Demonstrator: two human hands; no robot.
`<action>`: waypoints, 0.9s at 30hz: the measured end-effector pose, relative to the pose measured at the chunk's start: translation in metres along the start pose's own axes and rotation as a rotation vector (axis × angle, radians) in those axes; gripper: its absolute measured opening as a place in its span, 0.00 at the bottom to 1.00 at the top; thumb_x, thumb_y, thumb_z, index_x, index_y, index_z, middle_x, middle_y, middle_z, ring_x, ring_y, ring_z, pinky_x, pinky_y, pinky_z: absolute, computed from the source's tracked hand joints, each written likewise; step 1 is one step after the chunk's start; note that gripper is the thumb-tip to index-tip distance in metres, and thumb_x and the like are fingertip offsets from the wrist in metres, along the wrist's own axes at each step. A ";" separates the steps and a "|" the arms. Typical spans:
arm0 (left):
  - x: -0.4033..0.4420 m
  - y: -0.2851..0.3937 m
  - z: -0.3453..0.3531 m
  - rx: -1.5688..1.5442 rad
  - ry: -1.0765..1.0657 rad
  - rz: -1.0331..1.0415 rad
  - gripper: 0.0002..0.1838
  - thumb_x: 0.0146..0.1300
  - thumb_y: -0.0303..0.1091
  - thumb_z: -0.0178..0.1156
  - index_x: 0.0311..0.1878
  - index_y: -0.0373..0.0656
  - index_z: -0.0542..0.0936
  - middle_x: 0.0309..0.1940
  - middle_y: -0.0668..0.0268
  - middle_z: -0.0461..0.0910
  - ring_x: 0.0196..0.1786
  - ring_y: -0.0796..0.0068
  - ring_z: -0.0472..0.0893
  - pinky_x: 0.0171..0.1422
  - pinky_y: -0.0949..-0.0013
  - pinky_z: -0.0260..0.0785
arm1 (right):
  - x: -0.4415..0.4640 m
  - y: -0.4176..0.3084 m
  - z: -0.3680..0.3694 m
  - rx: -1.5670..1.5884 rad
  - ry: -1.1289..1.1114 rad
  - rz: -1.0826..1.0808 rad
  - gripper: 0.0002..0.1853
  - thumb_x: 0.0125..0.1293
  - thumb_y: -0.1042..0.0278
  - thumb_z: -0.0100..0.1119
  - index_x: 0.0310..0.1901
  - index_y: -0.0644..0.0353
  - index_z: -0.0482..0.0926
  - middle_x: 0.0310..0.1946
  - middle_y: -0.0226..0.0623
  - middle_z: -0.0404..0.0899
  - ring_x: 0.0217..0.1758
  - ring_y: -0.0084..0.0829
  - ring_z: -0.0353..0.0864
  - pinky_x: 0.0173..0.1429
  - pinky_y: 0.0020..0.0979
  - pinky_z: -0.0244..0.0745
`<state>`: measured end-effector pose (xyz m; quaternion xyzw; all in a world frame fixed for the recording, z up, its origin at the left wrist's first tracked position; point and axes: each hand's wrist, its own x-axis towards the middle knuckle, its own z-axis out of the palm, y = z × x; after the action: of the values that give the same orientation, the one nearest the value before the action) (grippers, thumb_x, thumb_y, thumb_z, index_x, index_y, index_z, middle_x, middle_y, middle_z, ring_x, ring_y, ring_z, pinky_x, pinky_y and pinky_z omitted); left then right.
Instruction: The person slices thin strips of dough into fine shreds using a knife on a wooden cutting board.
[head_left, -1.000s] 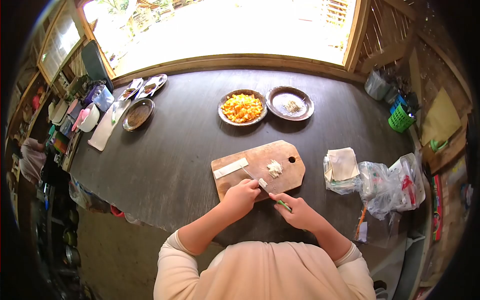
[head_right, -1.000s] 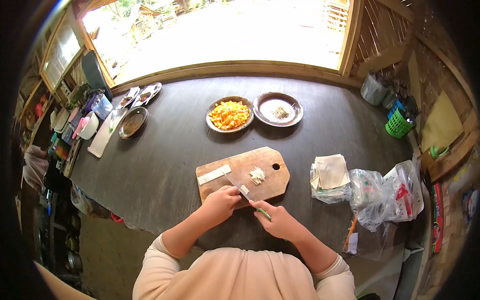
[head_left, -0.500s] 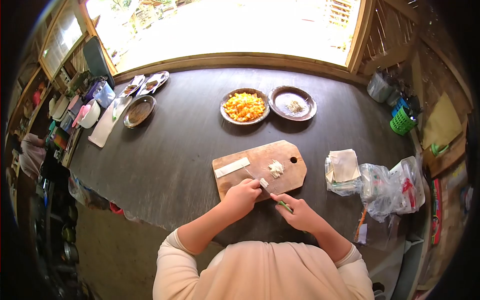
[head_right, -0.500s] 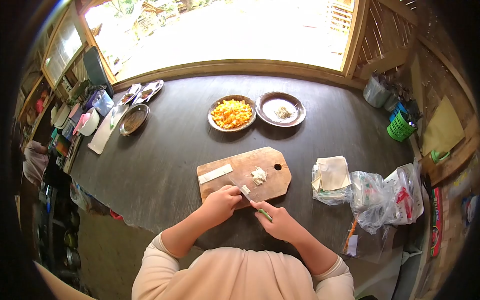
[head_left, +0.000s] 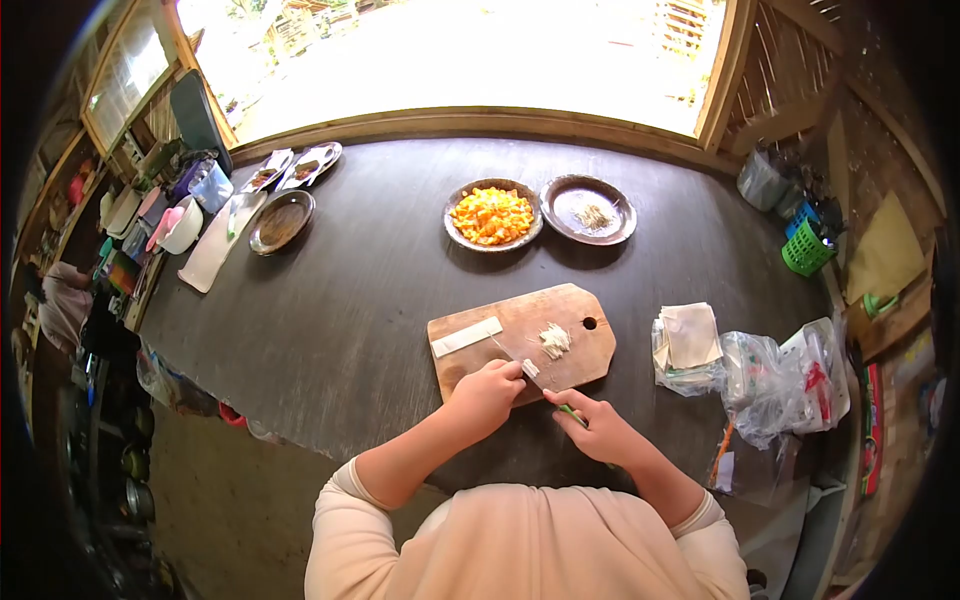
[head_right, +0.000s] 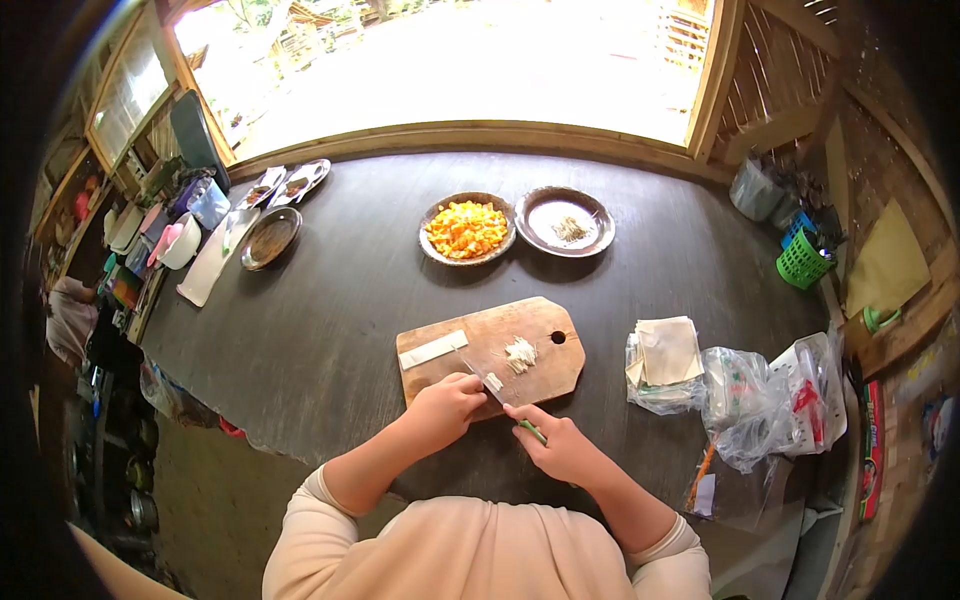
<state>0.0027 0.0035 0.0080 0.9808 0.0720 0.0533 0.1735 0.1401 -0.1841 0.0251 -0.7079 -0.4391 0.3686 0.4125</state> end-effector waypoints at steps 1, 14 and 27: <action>0.000 0.001 -0.002 -0.008 0.005 -0.002 0.12 0.54 0.25 0.63 0.43 0.42 0.85 0.48 0.66 0.79 0.56 0.63 0.79 0.57 0.64 0.77 | 0.003 0.004 0.001 -0.010 0.004 -0.026 0.16 0.73 0.68 0.56 0.61 0.54 0.76 0.41 0.49 0.86 0.36 0.43 0.85 0.44 0.35 0.78; 0.000 0.001 -0.002 -0.034 0.038 0.023 0.11 0.54 0.25 0.63 0.42 0.42 0.85 0.46 0.65 0.79 0.55 0.61 0.79 0.56 0.63 0.77 | -0.002 -0.001 -0.004 0.015 -0.003 -0.017 0.16 0.73 0.69 0.57 0.61 0.55 0.77 0.33 0.46 0.85 0.27 0.28 0.78 0.41 0.30 0.75; -0.001 0.000 -0.001 -0.049 0.005 -0.007 0.12 0.55 0.25 0.62 0.43 0.42 0.84 0.47 0.65 0.79 0.56 0.61 0.78 0.56 0.63 0.77 | -0.003 -0.006 -0.002 -0.003 -0.006 0.038 0.17 0.73 0.67 0.57 0.61 0.54 0.78 0.22 0.38 0.77 0.24 0.19 0.66 0.37 0.27 0.71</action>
<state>0.0017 0.0036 0.0091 0.9758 0.0744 0.0569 0.1976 0.1386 -0.1857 0.0318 -0.7157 -0.4274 0.3779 0.4029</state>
